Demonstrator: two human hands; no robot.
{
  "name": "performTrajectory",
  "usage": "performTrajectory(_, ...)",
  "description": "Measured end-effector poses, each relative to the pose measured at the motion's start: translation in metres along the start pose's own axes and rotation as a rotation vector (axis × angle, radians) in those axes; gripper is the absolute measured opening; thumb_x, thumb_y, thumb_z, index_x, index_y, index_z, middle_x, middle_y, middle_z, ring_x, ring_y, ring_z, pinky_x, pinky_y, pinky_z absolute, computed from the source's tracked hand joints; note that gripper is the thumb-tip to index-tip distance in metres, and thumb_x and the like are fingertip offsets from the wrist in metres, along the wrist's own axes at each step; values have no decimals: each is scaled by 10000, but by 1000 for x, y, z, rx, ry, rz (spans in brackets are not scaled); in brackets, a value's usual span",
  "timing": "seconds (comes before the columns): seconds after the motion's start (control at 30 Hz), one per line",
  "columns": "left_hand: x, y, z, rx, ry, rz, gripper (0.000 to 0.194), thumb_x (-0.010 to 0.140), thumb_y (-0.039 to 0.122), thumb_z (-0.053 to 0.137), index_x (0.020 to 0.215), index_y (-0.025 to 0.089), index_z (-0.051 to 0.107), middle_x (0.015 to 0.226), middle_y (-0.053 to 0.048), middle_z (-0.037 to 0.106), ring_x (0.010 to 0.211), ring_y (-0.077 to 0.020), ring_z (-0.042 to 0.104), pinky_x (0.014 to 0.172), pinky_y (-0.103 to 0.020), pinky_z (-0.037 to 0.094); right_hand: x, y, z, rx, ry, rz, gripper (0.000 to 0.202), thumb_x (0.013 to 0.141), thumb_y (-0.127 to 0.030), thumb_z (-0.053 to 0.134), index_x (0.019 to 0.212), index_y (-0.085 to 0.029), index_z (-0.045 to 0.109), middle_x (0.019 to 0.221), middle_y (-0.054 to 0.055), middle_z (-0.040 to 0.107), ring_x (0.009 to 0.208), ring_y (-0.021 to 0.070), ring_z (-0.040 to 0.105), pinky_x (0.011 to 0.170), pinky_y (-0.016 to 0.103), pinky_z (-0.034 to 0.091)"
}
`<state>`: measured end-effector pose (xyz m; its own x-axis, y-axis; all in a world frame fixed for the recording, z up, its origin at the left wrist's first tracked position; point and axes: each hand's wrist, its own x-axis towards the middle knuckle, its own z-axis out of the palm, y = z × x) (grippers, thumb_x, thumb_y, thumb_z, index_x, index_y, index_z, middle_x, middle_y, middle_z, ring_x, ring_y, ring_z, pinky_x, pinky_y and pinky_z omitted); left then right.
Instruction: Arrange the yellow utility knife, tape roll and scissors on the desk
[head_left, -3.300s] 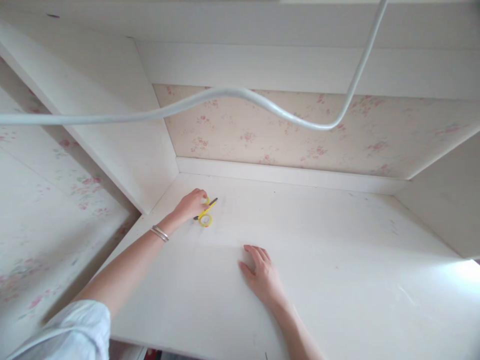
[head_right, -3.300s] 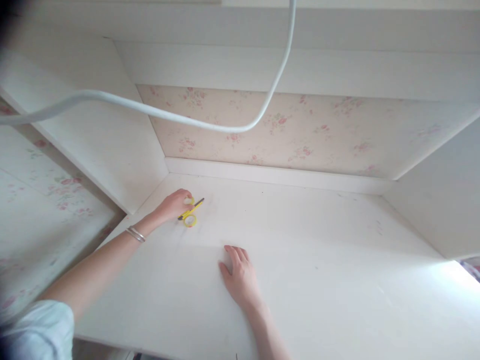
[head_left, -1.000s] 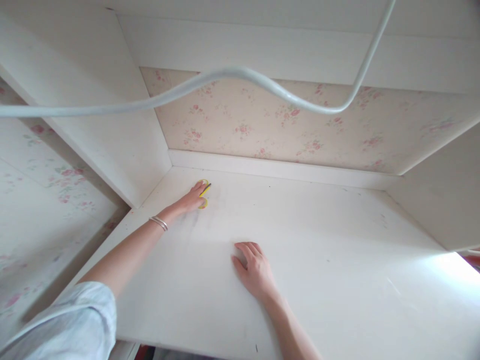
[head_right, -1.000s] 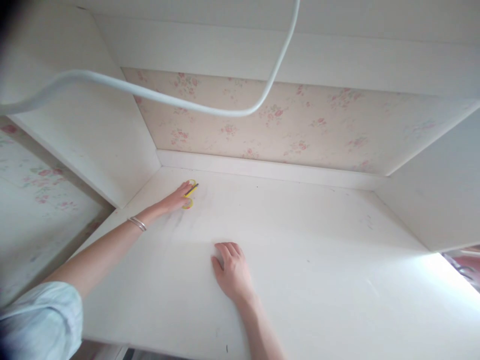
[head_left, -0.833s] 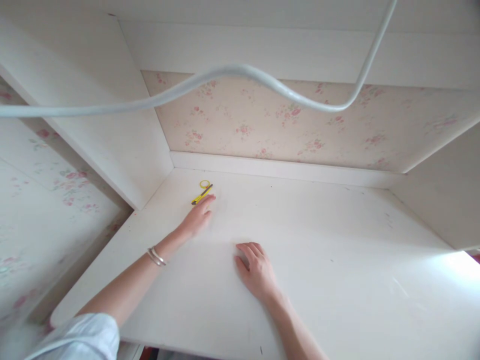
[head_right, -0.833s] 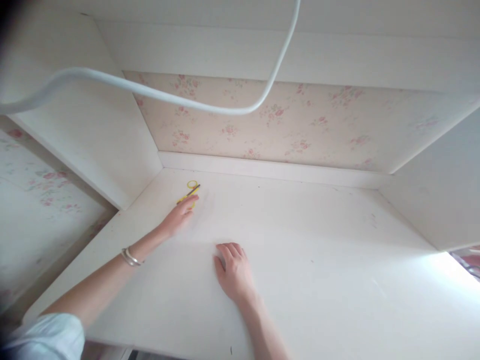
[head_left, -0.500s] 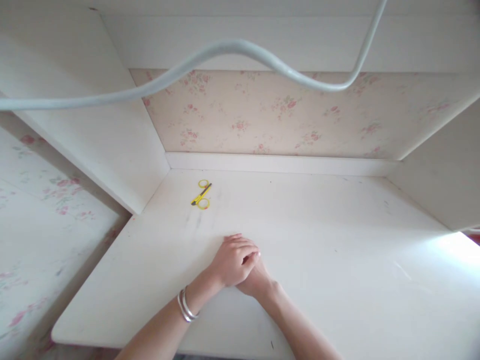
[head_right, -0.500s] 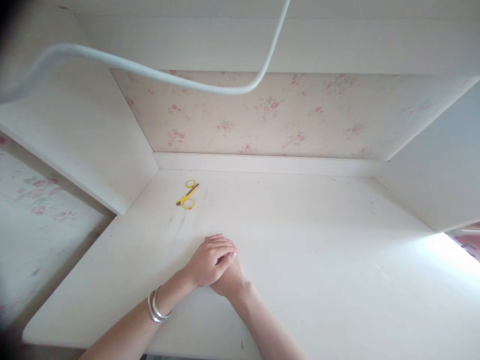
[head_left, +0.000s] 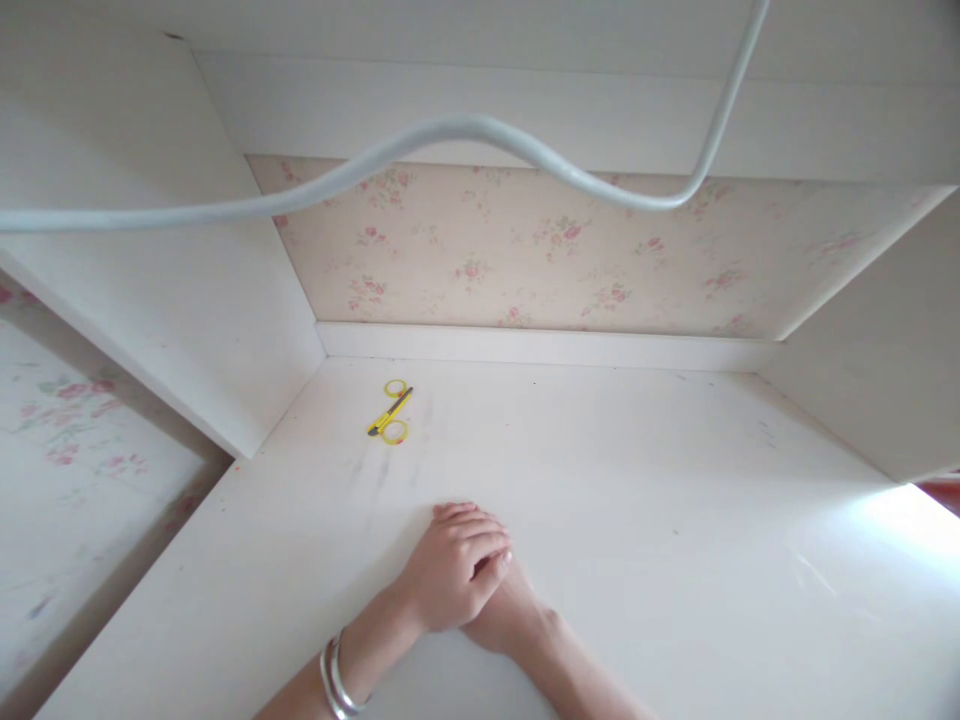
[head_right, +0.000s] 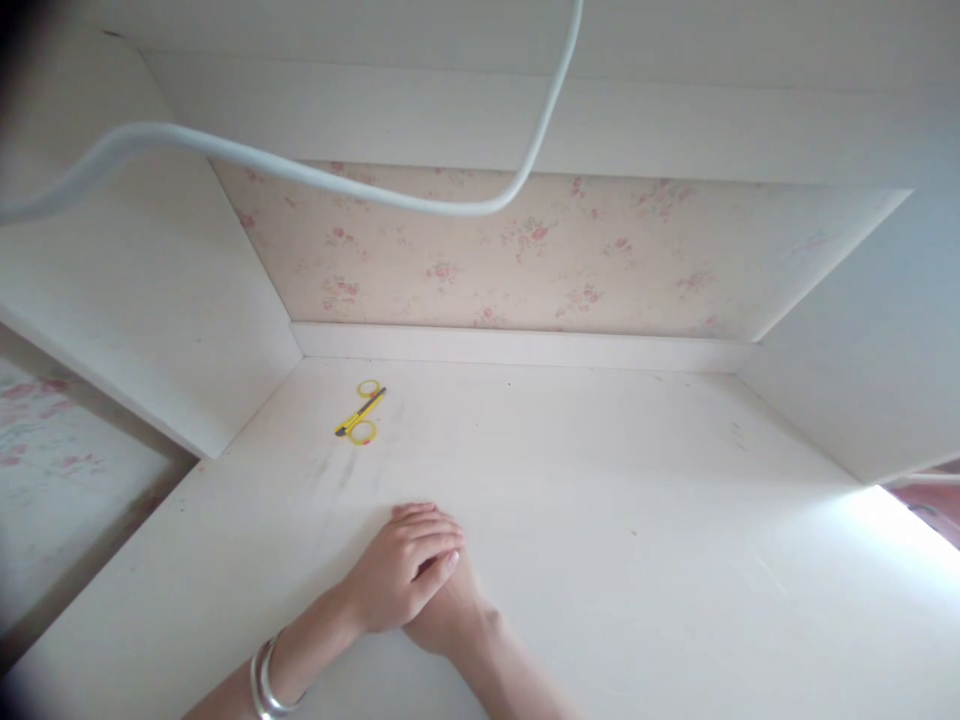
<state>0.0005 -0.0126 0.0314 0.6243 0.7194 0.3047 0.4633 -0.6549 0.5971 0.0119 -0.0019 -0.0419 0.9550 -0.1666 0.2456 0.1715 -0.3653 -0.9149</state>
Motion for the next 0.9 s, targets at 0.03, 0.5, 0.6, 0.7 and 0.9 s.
performTrajectory(0.03,0,0,0,-3,0,4,242,870,213,464,1001,214,668,991,-30,702,978,-178,608,1022,-385,364,-1,0,-1,98,-116,-10,461,965,-242,237,986,-161,690,900,22,644,896,154,672,657,262,494)
performTrajectory(0.5,-1,2,0,-11,-6,0,231,879,192,461,987,201,664,980,-18,698,965,-165,596,990,-348,374,8,-17,-8,-584,-47,-622,479,848,66,277,783,-123,712,876,27,667,826,70,660,668,90,461)
performTrajectory(0.6,-1,2,-1,-14,-7,3,229,878,191,459,974,199,667,980,-20,698,966,-169,597,986,-349,375,5,-13,-11,-760,-31,-784,483,804,100,289,731,-124,711,846,30,662,850,107,653,751,150,475)
performTrajectory(0.7,-1,2,-1,-12,-2,5,228,874,189,460,969,200,667,970,-23,700,959,-173,599,980,-354,379,0,-9,-16,-825,-262,-967,454,722,143,372,666,-154,711,846,66,667,942,188,634,895,251,449)
performTrajectory(0.9,-1,1,0,-13,10,6,242,874,193,446,973,198,667,947,-37,702,946,-177,608,992,-364,378,-7,2,-16,-661,-799,-1191,441,611,168,454,600,-202,694,748,88,646,926,263,626,992,348,385)
